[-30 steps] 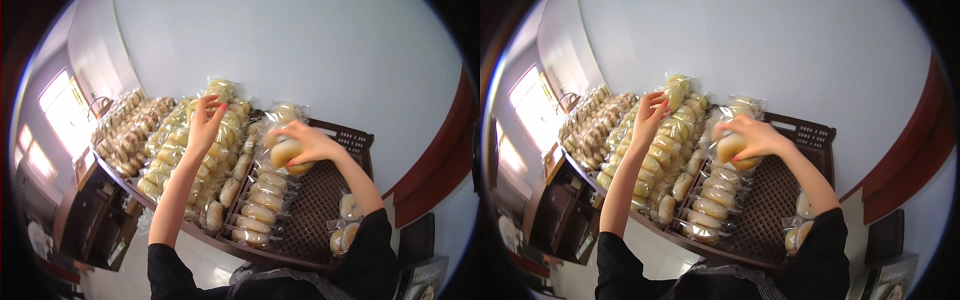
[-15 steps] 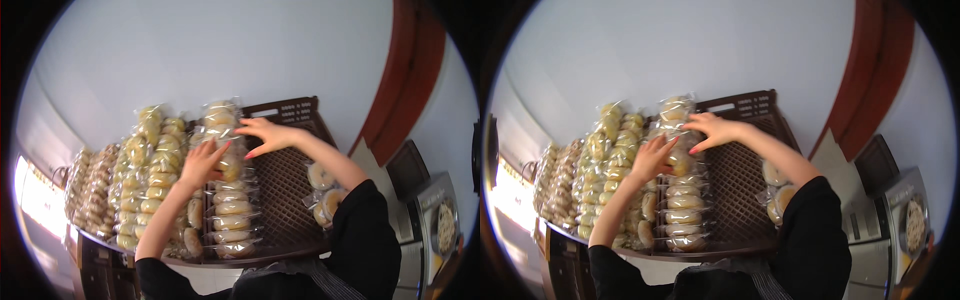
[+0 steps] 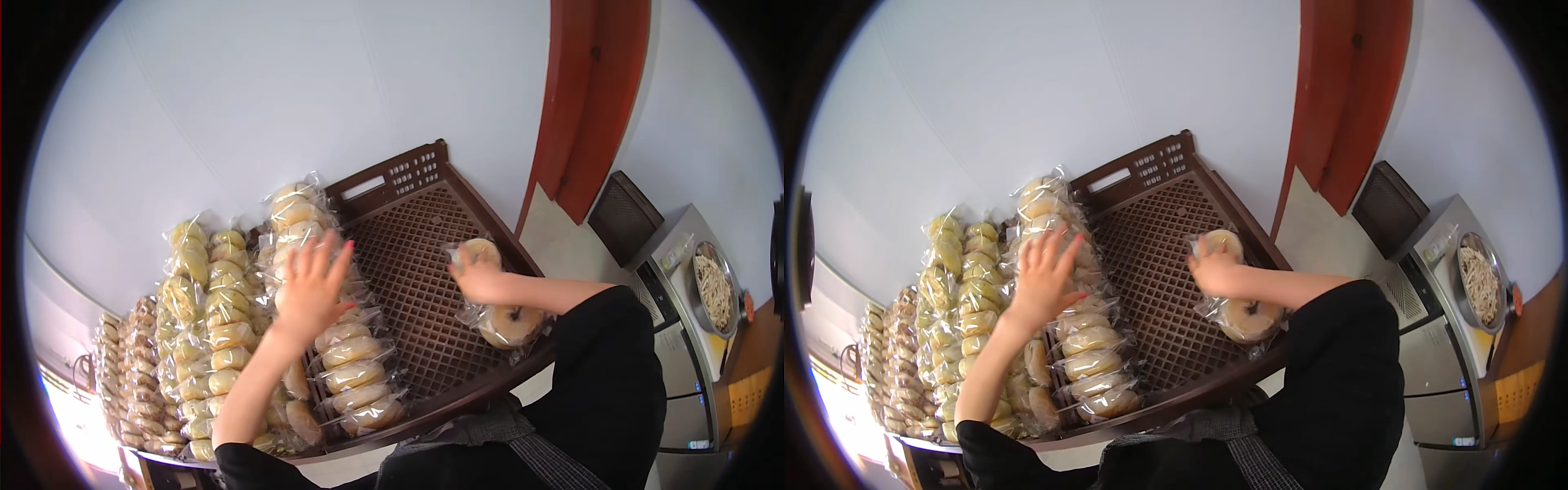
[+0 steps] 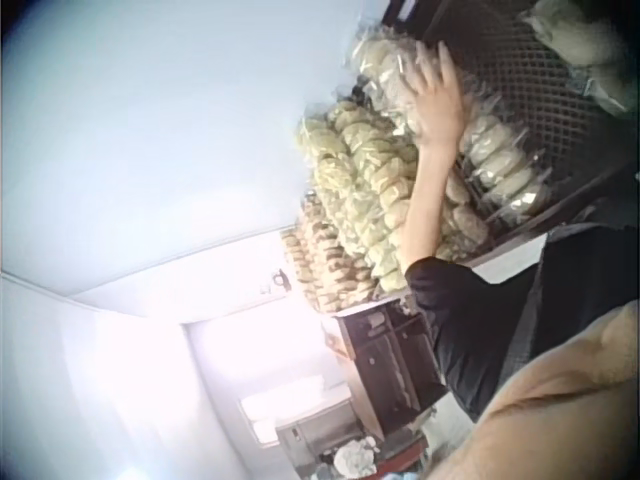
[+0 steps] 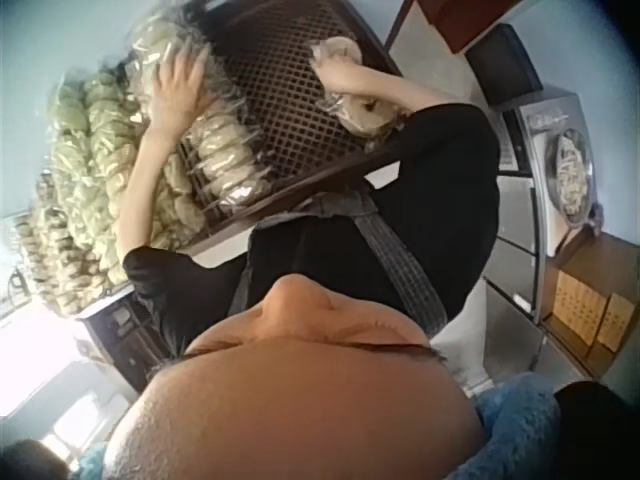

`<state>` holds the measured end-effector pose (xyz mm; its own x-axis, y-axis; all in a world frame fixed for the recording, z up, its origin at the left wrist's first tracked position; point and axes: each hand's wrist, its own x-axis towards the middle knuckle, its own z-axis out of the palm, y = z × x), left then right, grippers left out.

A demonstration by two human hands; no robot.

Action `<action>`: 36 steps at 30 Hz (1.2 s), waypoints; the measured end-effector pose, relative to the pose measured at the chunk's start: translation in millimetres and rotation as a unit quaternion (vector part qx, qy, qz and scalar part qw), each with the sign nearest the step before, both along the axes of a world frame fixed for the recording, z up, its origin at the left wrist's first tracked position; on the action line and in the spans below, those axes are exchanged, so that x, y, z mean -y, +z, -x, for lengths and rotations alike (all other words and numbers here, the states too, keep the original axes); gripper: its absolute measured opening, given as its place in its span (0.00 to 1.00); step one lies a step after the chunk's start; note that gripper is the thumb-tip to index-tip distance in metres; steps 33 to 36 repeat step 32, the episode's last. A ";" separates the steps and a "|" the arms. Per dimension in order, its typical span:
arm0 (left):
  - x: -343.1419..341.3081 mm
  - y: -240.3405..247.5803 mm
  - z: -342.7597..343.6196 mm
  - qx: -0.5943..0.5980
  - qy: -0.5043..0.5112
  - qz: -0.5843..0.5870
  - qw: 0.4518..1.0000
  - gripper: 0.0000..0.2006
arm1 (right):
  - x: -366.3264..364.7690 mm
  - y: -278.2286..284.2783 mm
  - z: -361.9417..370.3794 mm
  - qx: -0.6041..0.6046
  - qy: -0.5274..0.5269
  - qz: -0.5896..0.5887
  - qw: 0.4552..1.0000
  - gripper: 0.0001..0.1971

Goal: The person picks up round bread rolls from a wire cooling rack and places them into clear plastic bags. After packaging several rolls, the person carries a crate filled with the packaged bread through a doorway into a storage area. The person then arranges the packaged bread on a shelf alongside other baked goods.

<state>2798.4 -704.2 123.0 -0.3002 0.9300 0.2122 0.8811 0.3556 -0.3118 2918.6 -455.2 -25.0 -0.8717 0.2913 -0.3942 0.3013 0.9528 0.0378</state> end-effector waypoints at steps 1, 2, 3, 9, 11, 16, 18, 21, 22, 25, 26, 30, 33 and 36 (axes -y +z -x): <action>-16.2 -4.2 -11.1 -0.010 -0.054 -0.035 0.998 0.33 | 14.8 14.6 1.8 0.024 -0.027 0.081 0.996 0.29; -34.8 -13.8 -24.6 0.055 -0.077 -0.006 0.995 0.25 | 21.7 18.2 3.5 0.002 -0.037 0.060 0.998 0.27; -51.7 -24.7 -39.2 0.116 -0.095 0.022 0.988 0.18 | 20.1 16.0 3.4 -0.036 -0.018 0.021 0.999 0.26; -133.1 -114.3 -130.3 0.327 -0.109 0.066 0.936 0.37 | -62.0 -32.8 16.9 -0.187 -0.014 -0.036 0.982 0.27; -145.1 -136.1 -125.1 0.269 -0.119 -0.013 0.956 0.43 | -57.9 -1.6 7.5 -0.217 -0.018 0.016 0.976 0.29; -160.2 -154.7 -101.6 0.488 -0.081 0.055 0.868 0.55 | -75.5 27.9 -0.6 -0.162 -0.059 0.066 0.983 0.26; -159.6 -141.0 -118.9 0.424 -0.044 0.112 0.898 0.52 | -75.3 22.0 -3.8 -0.118 -0.076 0.006 0.990 0.24; -161.8 -131.4 -156.5 0.401 0.000 0.096 0.911 0.49 | -54.4 14.2 -9.0 -0.165 -0.035 -0.053 0.984 0.27; -166.6 -133.9 -169.4 0.406 0.017 0.080 0.910 0.49 | -61.4 1.8 -6.5 -0.174 -0.007 -0.069 0.982 0.28; -165.3 -135.0 -162.7 0.400 0.036 0.051 0.914 0.47 | -61.3 18.8 -0.8 -0.284 -0.013 -0.028 0.958 0.37; -160.4 -138.3 -148.4 0.397 0.045 0.043 0.916 0.45 | -50.4 45.6 -1.7 -0.352 -0.032 0.028 0.935 0.37; -137.4 -121.5 -61.1 0.820 0.053 -0.228 0.523 0.44 | -86.8 88.9 -2.2 -0.465 -0.069 0.609 0.639 0.39; -111.2 -77.1 -55.4 0.830 -0.061 -0.334 0.442 0.40 | -79.3 104.0 -10.0 -0.355 -0.074 0.826 0.432 0.45; -111.2 -77.1 -55.4 0.830 -0.061 -0.334 0.442 0.40 | -79.3 104.0 -10.0 -0.355 -0.074 0.826 0.432 0.45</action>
